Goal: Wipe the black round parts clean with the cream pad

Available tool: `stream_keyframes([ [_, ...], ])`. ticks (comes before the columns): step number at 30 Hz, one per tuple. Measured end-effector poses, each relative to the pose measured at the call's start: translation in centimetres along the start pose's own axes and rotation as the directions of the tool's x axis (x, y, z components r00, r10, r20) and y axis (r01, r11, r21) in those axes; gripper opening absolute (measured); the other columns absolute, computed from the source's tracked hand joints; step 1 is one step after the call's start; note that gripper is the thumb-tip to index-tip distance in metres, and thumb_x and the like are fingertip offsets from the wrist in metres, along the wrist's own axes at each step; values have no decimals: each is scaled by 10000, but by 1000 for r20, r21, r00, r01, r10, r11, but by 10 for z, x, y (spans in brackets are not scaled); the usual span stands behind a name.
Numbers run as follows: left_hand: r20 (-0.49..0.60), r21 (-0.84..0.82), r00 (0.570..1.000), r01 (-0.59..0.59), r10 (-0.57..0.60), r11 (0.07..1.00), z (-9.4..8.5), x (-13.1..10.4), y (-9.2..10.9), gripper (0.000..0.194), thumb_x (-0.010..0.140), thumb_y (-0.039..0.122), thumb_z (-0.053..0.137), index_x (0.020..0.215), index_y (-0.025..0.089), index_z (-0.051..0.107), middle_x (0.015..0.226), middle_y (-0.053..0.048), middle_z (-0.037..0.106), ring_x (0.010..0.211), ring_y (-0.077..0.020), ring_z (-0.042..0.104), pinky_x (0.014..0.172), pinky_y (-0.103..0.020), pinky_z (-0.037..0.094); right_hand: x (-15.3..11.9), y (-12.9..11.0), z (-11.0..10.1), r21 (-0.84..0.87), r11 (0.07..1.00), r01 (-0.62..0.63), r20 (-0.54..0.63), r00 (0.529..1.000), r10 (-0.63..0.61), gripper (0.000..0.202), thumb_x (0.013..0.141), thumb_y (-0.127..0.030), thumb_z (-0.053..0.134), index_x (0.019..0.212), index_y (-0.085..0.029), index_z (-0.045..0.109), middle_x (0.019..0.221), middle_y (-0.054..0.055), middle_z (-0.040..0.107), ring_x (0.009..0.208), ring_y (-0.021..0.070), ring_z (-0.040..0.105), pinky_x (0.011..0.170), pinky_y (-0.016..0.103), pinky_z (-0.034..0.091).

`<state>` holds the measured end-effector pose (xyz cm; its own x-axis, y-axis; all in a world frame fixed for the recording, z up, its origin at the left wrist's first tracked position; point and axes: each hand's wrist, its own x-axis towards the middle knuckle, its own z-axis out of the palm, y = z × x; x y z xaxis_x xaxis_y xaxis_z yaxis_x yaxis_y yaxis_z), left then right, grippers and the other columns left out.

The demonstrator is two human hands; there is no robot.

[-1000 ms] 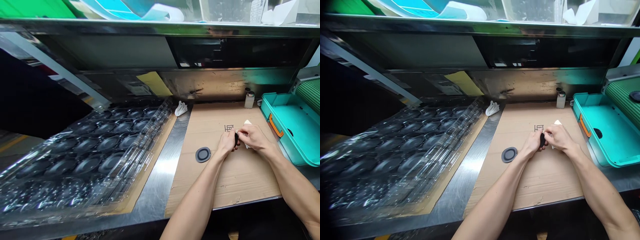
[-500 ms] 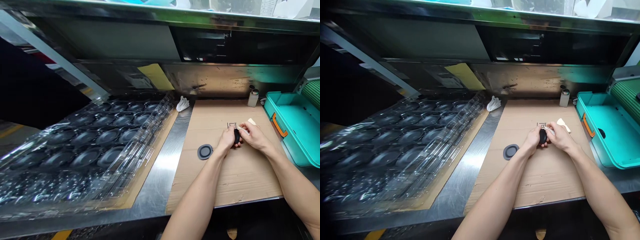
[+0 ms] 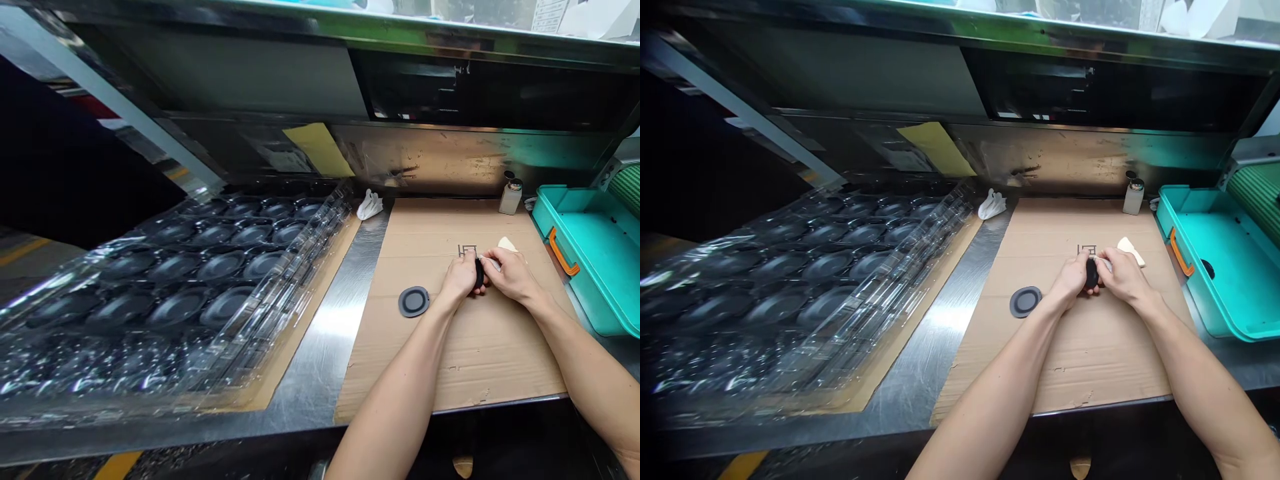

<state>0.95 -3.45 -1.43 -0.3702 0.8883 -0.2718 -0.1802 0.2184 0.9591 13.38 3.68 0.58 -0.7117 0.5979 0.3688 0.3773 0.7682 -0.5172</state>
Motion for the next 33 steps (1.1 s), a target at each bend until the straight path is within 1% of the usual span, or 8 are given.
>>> stream_keyframes([
  [6, -27, 66, 998, 49, -48, 997, 0, 1, 1, 607, 996, 544, 315, 704, 127, 644, 505, -77, 628, 376, -159, 581, 391, -239, 432, 1, 3, 5, -127, 990, 60, 8, 998, -60, 156, 947, -276, 528, 875, -202, 645, 836, 56, 716, 742, 186, 616, 707, 283, 401],
  [10, -30, 141, 998, 51, -47, 989, -1, 0, 0, 620, 990, 539, 296, 700, 135, 666, 454, -80, 608, 385, -178, 581, 412, -255, 451, -1, 5, 8, -262, 964, 53, 53, 998, -40, 124, 939, -256, 540, 895, -201, 641, 886, 73, 719, 788, 204, 626, 692, 289, 386],
  [12, -31, 150, 999, 44, -39, 988, -1, 0, -1, 631, 990, 543, 290, 701, 135, 675, 459, -82, 614, 391, -178, 585, 416, -254, 449, -2, 6, 9, -289, 956, 56, 62, 997, -39, 115, 940, -253, 546, 910, -202, 644, 893, 72, 721, 788, 206, 629, 683, 289, 383],
  [18, -57, 131, 998, 38, -30, 991, 1, 1, -2, 636, 995, 520, 282, 692, 142, 693, 448, -79, 603, 392, -193, 581, 420, -276, 453, -2, 12, 16, -231, 964, 129, 17, 992, -129, 148, 976, -245, 494, 969, -198, 634, 948, 83, 710, 846, 201, 642, 739, 282, 428],
  [22, -68, 129, 998, -8, 17, 992, 1, 0, -4, 653, 983, 573, 300, 682, 151, 697, 440, -73, 594, 390, -194, 577, 426, -283, 461, -4, 13, 18, -240, 966, 96, 34, 995, -90, 130, 976, -249, 508, 958, -201, 628, 938, 75, 716, 838, 203, 647, 739, 285, 433],
  [25, -63, 113, 997, -36, 43, 993, 1, 0, -5, 690, 971, 627, 291, 666, 158, 695, 433, -74, 584, 393, -204, 574, 431, -300, 471, -4, 11, 18, -247, 964, 100, 27, 995, -97, 138, 982, -252, 505, 961, -201, 632, 941, 77, 720, 844, 205, 651, 739, 288, 436],
  [29, -90, 123, 996, -15, 26, 992, 1, 1, -6, 659, 983, 593, 297, 727, 160, 723, 432, -65, 582, 411, -204, 581, 455, -296, 470, -3, 8, 18, -270, 957, 107, 2, 994, -111, 152, 986, -250, 493, 971, -202, 636, 954, 88, 720, 861, 208, 651, 745, 290, 441],
  [33, -94, 150, 995, -14, 29, 989, -1, 4, -9, 632, 991, 561, 303, 752, 167, 736, 446, -64, 595, 466, -202, 612, 516, -285, 493, -3, 7, 18, -277, 956, 97, 34, 995, -92, 140, 981, -233, 495, 969, -199, 630, 941, 80, 721, 845, 202, 654, 745, 285, 440],
])
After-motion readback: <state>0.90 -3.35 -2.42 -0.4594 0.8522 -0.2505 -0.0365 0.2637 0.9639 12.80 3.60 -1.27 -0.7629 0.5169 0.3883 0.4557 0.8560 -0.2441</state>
